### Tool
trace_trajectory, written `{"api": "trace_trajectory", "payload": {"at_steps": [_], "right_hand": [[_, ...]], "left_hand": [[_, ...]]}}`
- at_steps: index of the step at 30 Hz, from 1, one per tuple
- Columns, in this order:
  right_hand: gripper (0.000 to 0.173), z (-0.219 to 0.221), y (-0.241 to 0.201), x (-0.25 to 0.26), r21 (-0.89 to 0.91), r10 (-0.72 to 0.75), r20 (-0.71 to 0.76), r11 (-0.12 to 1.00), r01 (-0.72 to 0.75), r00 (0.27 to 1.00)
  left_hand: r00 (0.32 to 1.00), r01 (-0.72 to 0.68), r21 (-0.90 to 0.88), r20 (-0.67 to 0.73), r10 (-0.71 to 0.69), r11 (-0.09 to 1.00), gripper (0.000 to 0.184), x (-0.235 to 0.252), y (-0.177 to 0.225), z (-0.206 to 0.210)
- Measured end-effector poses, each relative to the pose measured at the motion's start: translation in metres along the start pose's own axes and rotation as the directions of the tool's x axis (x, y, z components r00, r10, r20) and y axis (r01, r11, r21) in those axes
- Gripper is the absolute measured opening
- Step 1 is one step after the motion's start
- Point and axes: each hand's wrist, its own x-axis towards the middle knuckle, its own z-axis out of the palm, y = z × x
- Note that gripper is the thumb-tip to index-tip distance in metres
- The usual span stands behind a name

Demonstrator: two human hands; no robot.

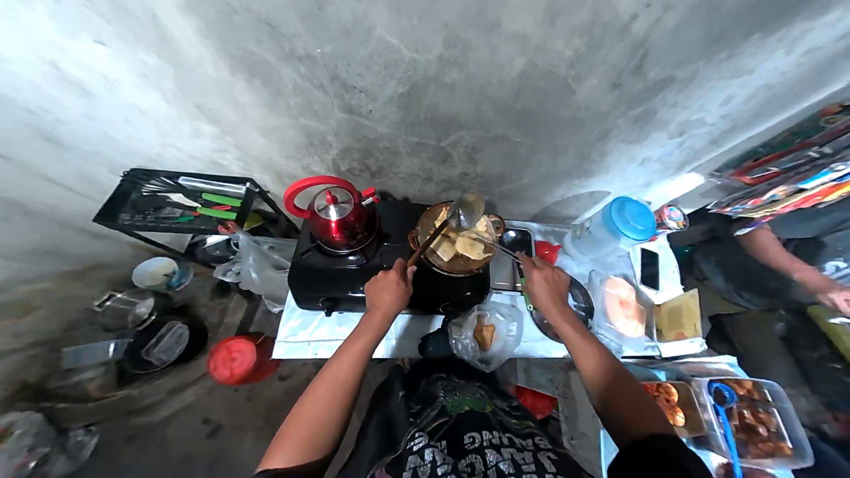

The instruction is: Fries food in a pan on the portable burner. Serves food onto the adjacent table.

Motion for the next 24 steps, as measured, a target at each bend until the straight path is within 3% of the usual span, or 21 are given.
{"api": "trace_trajectory", "payload": {"at_steps": [6, 12, 24], "right_hand": [[0.039, -0.003, 0.012, -0.002, 0.07, -0.01, 0.006, 0.998, 0.01, 1.0], [0.042, -0.031, 0.006, 0.012, -0.04, -0.092, 0.009, 0.995, 0.093, 0.996], [0.026, -0.084, -0.017, 0.054, -0.31, -0.445, -0.005, 0.852, 0.421, 0.896]], "left_hand": [[1.0, 0.012, 0.005, -0.004, -0.012, 1.0, 0.048, -0.001, 0.004, 0.0], [0.999, 0.017, 0.043, -0.028, -0.016, 0.999, 0.045, -0.005, 0.01, 0.005], [0.998, 0.01, 0.053, -0.057, -0.007, 0.999, 0.046, -0.01, 0.01, 0.015]]}}
